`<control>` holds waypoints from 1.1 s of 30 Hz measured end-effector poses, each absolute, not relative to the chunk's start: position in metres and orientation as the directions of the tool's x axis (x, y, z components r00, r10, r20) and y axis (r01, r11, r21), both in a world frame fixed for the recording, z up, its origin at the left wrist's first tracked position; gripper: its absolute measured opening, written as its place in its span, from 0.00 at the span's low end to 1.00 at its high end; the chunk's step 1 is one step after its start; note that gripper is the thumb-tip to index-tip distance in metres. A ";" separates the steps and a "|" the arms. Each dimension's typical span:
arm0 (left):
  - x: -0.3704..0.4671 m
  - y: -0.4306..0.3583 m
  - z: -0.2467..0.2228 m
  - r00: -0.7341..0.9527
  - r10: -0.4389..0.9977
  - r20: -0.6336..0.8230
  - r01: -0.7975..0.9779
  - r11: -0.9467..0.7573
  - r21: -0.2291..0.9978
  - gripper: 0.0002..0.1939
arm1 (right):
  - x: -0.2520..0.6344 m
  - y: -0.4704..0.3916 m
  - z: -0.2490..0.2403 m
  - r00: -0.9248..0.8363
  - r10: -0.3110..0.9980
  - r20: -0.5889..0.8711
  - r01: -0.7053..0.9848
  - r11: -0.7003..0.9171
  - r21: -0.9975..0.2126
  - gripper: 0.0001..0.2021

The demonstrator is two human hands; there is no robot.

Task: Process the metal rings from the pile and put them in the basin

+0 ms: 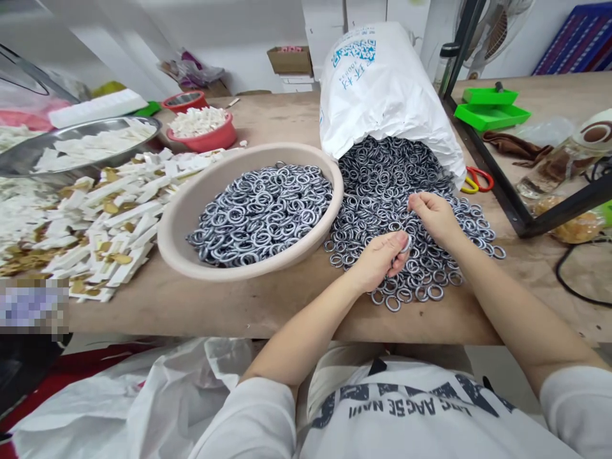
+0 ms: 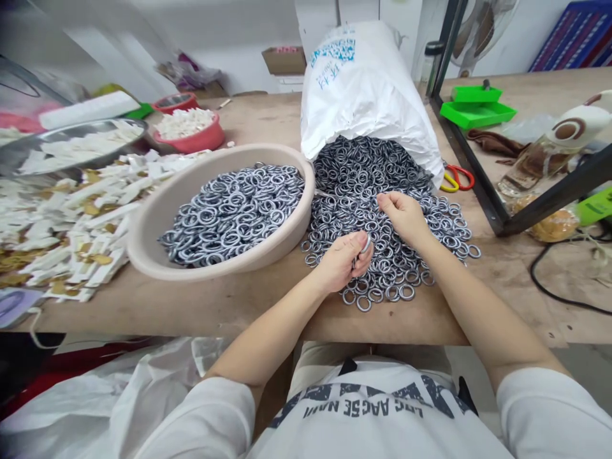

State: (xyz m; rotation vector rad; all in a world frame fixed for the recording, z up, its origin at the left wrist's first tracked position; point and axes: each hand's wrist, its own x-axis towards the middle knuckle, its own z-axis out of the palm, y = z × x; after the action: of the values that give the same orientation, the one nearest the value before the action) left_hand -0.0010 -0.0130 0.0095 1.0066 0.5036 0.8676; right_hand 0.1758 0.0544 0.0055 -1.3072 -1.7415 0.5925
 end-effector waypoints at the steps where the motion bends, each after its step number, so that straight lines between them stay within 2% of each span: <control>1: -0.001 -0.012 0.009 0.568 0.823 0.011 -0.373 0.245 0.895 0.24 | 0.174 0.063 0.004 -0.095 0.942 0.323 0.606 0.312 -0.732 0.24; 4: -0.005 -0.004 0.005 0.504 0.864 -0.005 -0.338 0.203 0.919 0.22 | 0.152 0.082 0.004 -0.147 0.962 0.231 0.844 0.244 -0.478 0.22; 7: -0.012 0.006 0.002 0.398 0.917 -0.018 -0.379 0.182 0.907 0.19 | 0.120 0.095 0.006 -0.098 0.987 0.125 0.958 0.127 -0.258 0.22; 9: -0.016 0.012 0.002 0.300 0.953 -0.044 -0.444 0.180 0.878 0.16 | 0.105 0.102 0.006 -0.075 0.993 0.092 0.980 0.091 -0.179 0.20; 11: -0.020 0.016 0.003 0.228 0.969 -0.097 -0.524 0.206 0.826 0.14 | 0.101 0.107 0.007 -0.078 0.992 0.102 0.982 0.094 -0.161 0.16; 13: -0.024 0.020 0.005 0.203 0.962 -0.183 -0.597 0.270 0.755 0.12 | 0.107 0.107 0.009 -0.079 0.988 0.136 0.967 0.110 -0.231 0.13; 15: -0.027 0.023 0.005 0.186 0.944 -0.273 -0.634 0.328 0.700 0.12 | 0.119 0.099 0.011 -0.101 0.978 0.182 0.895 0.169 -0.412 0.14; 17: -0.026 0.023 0.004 0.161 0.934 -0.320 -0.618 0.348 0.705 0.14 | 0.131 0.082 0.013 -0.168 0.950 0.265 0.688 0.305 -0.658 0.15; 19: -0.022 0.019 0.002 0.173 0.938 -0.301 -0.569 0.345 0.747 0.17 | 0.139 0.057 0.012 -0.186 0.923 0.336 0.434 0.384 -0.815 0.14; 21: -0.016 0.013 0.000 0.219 0.946 -0.239 -0.520 0.320 0.792 0.20 | 0.141 0.034 0.009 -0.232 0.910 0.343 0.302 0.403 -0.864 0.12; 25: -0.007 0.003 0.001 0.227 0.966 -0.128 -0.460 0.222 0.860 0.21 | 0.140 0.010 0.004 -0.243 0.904 0.351 0.283 0.412 -0.866 0.09; 30: -0.006 0.002 0.005 0.219 0.969 -0.111 -0.428 0.198 0.882 0.22 | 0.145 0.014 0.007 -0.195 0.938 0.288 0.083 0.308 -0.948 0.18; 33: -0.003 0.001 0.003 0.259 0.961 -0.098 -0.411 0.202 0.889 0.21 | 0.144 0.016 0.009 -0.215 0.926 0.309 0.033 0.323 -0.946 0.18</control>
State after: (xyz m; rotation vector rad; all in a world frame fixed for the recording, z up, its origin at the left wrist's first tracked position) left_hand -0.0032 0.0014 0.0029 0.8733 0.7870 1.1102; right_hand 0.1444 0.0158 0.0087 -0.9053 -1.5457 1.0748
